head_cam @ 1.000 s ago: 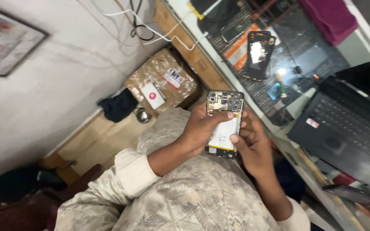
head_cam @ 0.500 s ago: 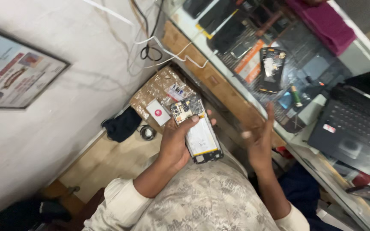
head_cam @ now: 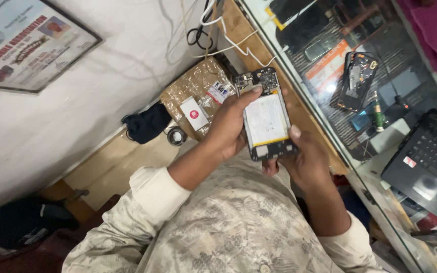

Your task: The person disassembles a smartphone by removing the back cover and unscrewing internal components. They use a screwdriver to detach parts, then connect a charging cable to test the device. The phone is reassembled and placed on the counter.

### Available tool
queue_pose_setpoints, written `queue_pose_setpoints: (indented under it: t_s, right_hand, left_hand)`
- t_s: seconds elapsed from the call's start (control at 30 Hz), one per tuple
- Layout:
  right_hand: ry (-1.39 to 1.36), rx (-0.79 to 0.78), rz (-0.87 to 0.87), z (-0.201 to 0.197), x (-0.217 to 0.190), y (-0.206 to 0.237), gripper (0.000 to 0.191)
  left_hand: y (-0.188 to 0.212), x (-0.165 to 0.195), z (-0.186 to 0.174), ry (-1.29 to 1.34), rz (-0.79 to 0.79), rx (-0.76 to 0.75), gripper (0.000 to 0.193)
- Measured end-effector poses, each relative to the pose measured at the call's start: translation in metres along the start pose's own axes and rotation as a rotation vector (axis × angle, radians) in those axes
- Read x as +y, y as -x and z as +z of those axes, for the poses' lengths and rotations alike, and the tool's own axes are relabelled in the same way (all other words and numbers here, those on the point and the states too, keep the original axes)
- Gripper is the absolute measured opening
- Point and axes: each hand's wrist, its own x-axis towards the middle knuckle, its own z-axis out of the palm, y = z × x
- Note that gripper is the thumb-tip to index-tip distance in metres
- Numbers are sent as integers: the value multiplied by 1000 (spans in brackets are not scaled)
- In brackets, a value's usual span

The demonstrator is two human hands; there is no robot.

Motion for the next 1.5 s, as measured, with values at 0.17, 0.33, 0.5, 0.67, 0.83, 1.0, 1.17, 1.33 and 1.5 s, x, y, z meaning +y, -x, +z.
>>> queue_pose_setpoints:
  t_s: [0.17, 0.33, 0.5, 0.67, 0.83, 1.0, 1.17, 1.33, 1.5]
  right_hand:
    - [-228, 63, 159, 2, -27, -31, 39]
    - [-261, -94, 215, -11, -41, -42, 51]
    - [-247, -2, 234, -34, -51, -38, 36]
    - [211, -104, 41, -55, -49, -36, 51]
    - [330, -91, 71, -74, -35, -27, 35]
    - [442, -234, 62, -83, -9, -35, 32]
    - [426, -431, 108, -89, 11, -39, 32]
    - [331, -461, 118, -98, 28, -47, 46]
    - [2, -326, 178, -105, 51, -60, 54]
  left_hand:
    - [-34, -10, -14, 169, -142, 105, 44]
    - [-53, -23, -22, 227, -150, 193, 38]
    - [-61, -33, -2, 195, -55, 66, 41]
    - [-58, -33, 24, 174, 157, 45, 49]
    - [-57, -43, 40, -19, 346, 203, 48]
    - [-47, -55, 30, -164, 431, 258, 52]
    - [-34, -59, 5, 122, 255, -22, 77]
    - [-35, -62, -6, 365, 224, -63, 87]
    - [-24, -54, -10, 352, 308, -44, 101]
